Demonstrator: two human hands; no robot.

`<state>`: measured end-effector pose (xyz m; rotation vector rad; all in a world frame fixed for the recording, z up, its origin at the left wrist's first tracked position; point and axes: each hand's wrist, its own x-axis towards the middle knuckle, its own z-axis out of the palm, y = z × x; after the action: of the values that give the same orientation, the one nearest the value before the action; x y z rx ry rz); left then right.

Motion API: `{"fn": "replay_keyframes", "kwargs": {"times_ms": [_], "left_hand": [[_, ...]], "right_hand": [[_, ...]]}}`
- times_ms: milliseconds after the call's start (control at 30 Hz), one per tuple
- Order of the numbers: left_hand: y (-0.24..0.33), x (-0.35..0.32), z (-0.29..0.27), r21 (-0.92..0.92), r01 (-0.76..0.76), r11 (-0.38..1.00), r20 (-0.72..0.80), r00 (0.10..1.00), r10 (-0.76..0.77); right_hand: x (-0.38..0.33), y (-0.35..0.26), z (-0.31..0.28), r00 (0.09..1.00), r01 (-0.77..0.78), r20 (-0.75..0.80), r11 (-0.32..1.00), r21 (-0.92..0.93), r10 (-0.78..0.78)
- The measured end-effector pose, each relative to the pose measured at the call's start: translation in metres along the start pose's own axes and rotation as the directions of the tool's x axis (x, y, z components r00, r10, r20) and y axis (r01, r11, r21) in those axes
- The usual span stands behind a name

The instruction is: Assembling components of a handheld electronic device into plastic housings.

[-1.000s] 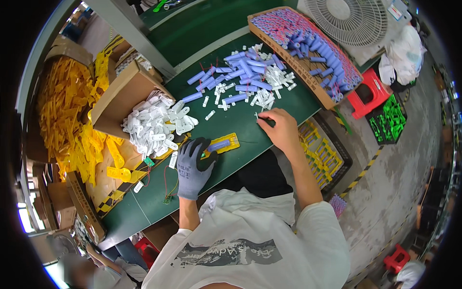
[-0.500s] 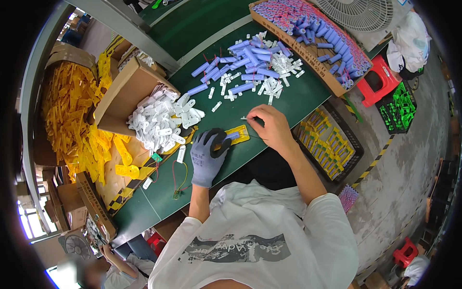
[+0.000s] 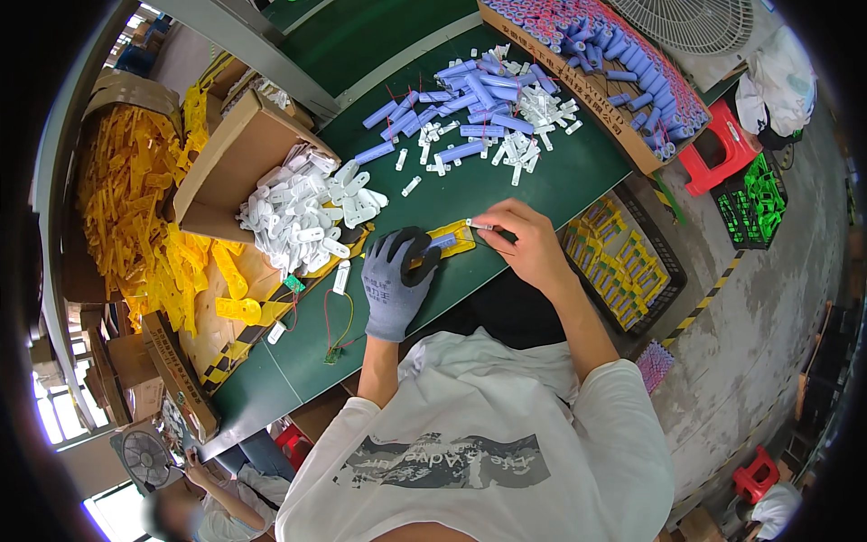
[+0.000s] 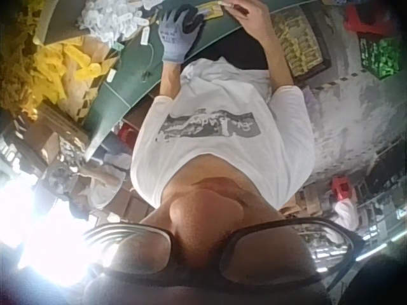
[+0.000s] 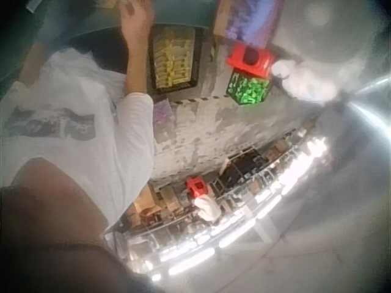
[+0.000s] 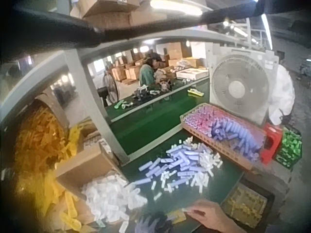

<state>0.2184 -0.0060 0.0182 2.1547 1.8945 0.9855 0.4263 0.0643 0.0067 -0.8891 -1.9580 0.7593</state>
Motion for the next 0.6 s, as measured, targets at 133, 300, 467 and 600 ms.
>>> {"fn": "replay_keyframes", "kwargs": {"times_ms": [133, 300, 467, 600], "left_hand": [[-0.001, 0.001, 0.000, 0.003, 0.011, 1.000, -0.001, 1.000, -0.011], [0.002, 0.002, 0.004, -0.006, -0.003, 1.000, -0.016, 1.000, 0.003], [0.006, 0.001, 0.006, -0.011, 0.000, 1.000, -0.034, 0.999, 0.000], [-0.001, -0.004, 0.009, -0.026, 0.002, 1.000, -0.050, 0.999, -0.003]], "right_hand": [[0.007, -0.009, -0.004, 0.987, -0.146, 0.088, 0.980, 0.133, 0.135], [0.039, -0.010, -0.023, 0.943, -0.120, 0.321, 0.988, 0.094, 0.084], [0.082, -0.015, -0.030, 0.768, -0.026, 0.635, 0.995, -0.096, 0.081], [0.100, -0.019, -0.021, 0.590, -0.011, 0.787, 0.977, -0.214, 0.179]]}}
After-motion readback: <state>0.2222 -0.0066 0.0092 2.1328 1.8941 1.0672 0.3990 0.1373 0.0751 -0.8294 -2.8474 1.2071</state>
